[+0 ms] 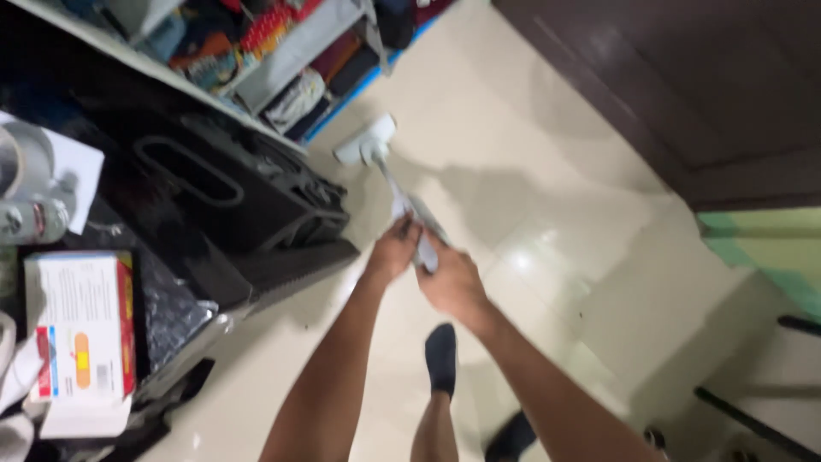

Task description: The person is vacuuming the floor and moving objects like a fan to reach more areas.

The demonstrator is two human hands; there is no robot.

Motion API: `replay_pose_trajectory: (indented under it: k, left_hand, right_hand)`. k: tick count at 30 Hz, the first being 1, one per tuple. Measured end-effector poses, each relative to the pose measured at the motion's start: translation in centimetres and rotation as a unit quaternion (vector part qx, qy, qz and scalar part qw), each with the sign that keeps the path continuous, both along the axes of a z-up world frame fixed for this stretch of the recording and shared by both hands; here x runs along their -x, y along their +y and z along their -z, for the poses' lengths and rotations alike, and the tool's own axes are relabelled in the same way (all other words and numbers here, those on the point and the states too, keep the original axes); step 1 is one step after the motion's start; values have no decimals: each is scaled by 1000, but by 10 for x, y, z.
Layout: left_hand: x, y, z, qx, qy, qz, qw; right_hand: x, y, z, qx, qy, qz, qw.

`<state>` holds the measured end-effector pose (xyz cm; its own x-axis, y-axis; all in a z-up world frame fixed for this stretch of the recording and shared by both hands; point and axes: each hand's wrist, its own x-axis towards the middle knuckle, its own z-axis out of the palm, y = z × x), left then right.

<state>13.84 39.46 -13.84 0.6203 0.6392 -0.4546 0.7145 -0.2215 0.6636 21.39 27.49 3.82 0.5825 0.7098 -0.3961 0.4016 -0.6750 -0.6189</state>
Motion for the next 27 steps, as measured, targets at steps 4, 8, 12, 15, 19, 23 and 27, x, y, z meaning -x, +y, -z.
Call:
replay_pose_trajectory:
  k: [4,8,12,15,19,23,27]
  left_hand:
    - [-9,17,-51,166,-37,-86,982]
    - [-14,34,-26,86,-2,-5,996]
    - [-25,52,-49,177,-84,-76,978]
    - [-34,62,-74,153,-40,-67,985]
    - [-48,76,-76,149,14,-47,988]
    - [-63,76,-23,65,-38,-42,996]
    - [-64,34,-27,20,31,-28,999]
  right_hand:
    - [-5,14,-5,-4,5,17,1000]
    - [-15,29,-1,0,-7,-16,1000]
    - [-27,57,-19,57,12,3,998]
    - [-39,63,-15,18,1,-11,1000]
    - [-53,79,-14,42,28,-15,999]
    - [-64,85,-28,42,47,10,998]
    - [-71,17,19,-120,3,-37,992]
